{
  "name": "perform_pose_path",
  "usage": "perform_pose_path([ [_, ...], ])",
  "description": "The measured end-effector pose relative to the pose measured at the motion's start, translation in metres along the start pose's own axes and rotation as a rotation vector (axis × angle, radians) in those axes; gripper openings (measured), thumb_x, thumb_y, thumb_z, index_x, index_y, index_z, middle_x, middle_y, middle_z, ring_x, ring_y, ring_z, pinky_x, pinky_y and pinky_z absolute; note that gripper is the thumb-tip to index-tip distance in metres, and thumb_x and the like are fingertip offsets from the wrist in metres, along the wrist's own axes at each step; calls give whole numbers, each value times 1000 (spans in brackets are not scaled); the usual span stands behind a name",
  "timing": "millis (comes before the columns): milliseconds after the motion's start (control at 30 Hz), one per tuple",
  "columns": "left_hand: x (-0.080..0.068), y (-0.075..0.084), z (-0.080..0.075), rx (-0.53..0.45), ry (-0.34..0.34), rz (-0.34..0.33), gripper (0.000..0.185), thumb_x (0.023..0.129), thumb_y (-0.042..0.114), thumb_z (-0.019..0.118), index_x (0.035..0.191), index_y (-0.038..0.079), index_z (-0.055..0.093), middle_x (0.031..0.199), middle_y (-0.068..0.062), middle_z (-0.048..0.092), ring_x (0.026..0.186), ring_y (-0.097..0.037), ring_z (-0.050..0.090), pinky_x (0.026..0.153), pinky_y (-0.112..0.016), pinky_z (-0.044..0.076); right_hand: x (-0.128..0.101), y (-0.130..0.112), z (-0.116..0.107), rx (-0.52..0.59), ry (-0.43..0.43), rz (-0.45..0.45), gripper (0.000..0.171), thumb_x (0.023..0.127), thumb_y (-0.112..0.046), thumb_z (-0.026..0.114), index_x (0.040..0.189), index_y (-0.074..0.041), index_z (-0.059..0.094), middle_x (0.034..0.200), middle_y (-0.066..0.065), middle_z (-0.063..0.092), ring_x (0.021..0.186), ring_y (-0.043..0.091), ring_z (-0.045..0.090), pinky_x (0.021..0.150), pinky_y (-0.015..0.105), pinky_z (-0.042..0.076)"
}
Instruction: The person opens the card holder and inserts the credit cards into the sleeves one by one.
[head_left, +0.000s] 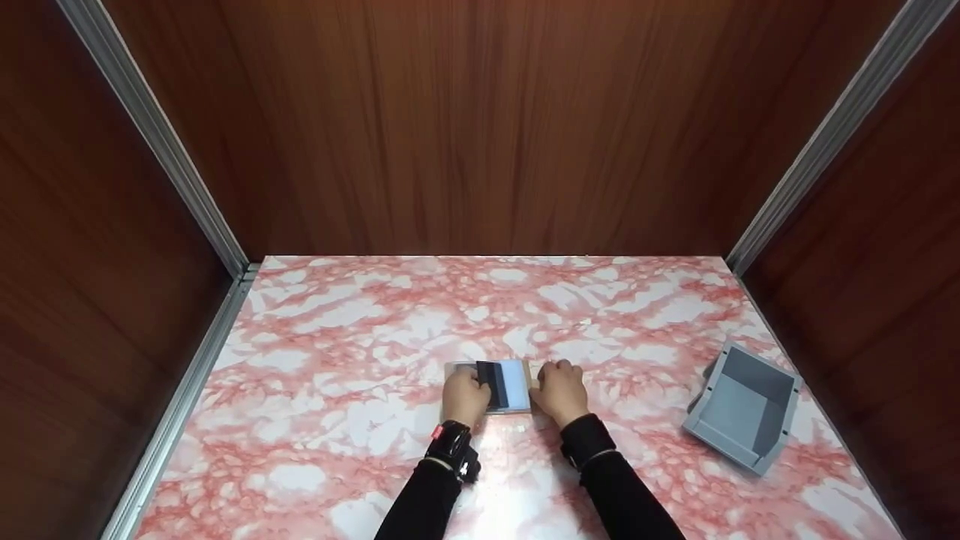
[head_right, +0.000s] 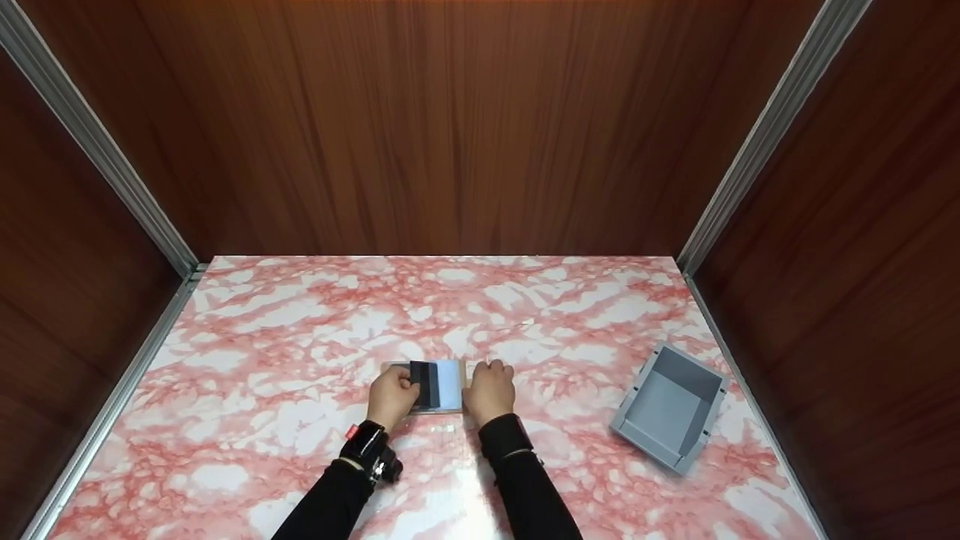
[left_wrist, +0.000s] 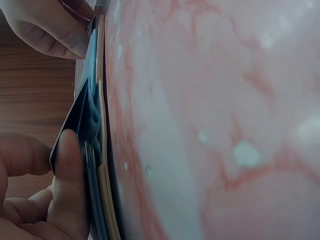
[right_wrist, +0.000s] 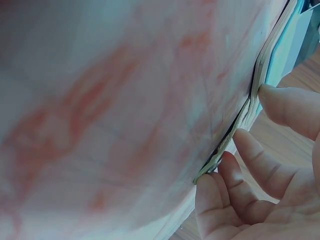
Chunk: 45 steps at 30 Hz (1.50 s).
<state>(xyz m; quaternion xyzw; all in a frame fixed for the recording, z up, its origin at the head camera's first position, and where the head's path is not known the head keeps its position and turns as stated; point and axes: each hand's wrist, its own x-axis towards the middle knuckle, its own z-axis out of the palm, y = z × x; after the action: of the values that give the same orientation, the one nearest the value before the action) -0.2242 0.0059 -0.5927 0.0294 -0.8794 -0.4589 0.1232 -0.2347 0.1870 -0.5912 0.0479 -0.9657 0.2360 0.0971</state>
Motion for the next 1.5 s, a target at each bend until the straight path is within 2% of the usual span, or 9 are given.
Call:
perform_pose_path([
  [167, 0, 1, 2, 24, -19, -11, 7, 79, 2, 71, 83, 0, 66, 70, -5, 65, 70, -25, 64, 68, -40, 53, 0, 0, 0, -7, -3, 5, 22, 74, -12, 79, 81, -3, 59, 91, 19, 54, 92, 43, 51, 73, 50, 47],
  [467, 0, 1, 5, 23, -47, -8, 19, 80, 1, 74, 96, -6, 67, 77, -10, 67, 75, -28, 66, 72, -41, 54, 0, -1, -1, 0, -7, 18, 23, 73, -12, 79, 81, -3, 60, 92, 18, 54, 91, 41, 50, 74, 50, 46],
  [633, 0, 3, 7, 75, -71, -1, 26, 80, 4, 74, 102, -7, 68, 80, -10, 69, 80, -30, 68, 75, -42, 54, 0, -1, -1, 5, -10, 19, 23, 73, -14, 80, 81, -4, 60, 92, 17, 54, 92, 42, 50, 73, 51, 47],
  [867, 0, 2, 9, 111, -101, 90, 10, 77, 2, 73, 85, 0, 67, 69, -3, 62, 66, -21, 61, 62, -38, 51, 0, 1, 1, -5, 5, -4, 23, 73, -11, 79, 80, -4, 58, 88, 15, 52, 89, 40, 49, 71, 49, 46],
  [933, 0, 3, 9, 124, -102, 107, 9, 77, 2, 74, 83, 1, 67, 69, -3, 61, 67, -21, 61, 62, -38, 52, 1, 1, 2, -9, 9, -9, 23, 72, -11, 79, 79, -4, 58, 87, 15, 52, 89, 40, 49, 72, 49, 46],
  [1100, -1, 4, 10, 155, -138, 124, 22, 78, 3, 75, 97, -5, 69, 77, -7, 64, 77, -26, 65, 72, -40, 54, 1, 0, 1, -16, 14, -9, 24, 72, -12, 80, 80, -4, 59, 87, 15, 53, 89, 41, 50, 71, 49, 47],
  [1300, -1, 5, 9, 148, -165, 126, 23, 78, 2, 73, 99, -7, 68, 75, -6, 61, 75, -25, 63, 71, -40, 53, 0, 0, 1, -15, 24, -18, 25, 71, -12, 81, 80, -3, 59, 87, 16, 53, 88, 41, 50, 71, 50, 47],
  [1367, -1, 5, 9, 138, -163, 125, 28, 78, 1, 73, 103, -9, 68, 75, -6, 61, 76, -25, 62, 71, -40, 53, 0, 0, 0, -15, 20, -14, 25, 71, -12, 81, 80, -3, 60, 88, 16, 53, 89, 42, 50, 72, 50, 47],
  [1500, -2, 5, 8, 120, -149, 129, 27, 78, 1, 73, 102, -10, 68, 73, -6, 62, 74, -25, 63, 69, -39, 53, 0, 0, 0, -17, 3, 0, 25, 72, -13, 81, 82, -3, 61, 90, 17, 54, 91, 42, 51, 74, 51, 47],
])
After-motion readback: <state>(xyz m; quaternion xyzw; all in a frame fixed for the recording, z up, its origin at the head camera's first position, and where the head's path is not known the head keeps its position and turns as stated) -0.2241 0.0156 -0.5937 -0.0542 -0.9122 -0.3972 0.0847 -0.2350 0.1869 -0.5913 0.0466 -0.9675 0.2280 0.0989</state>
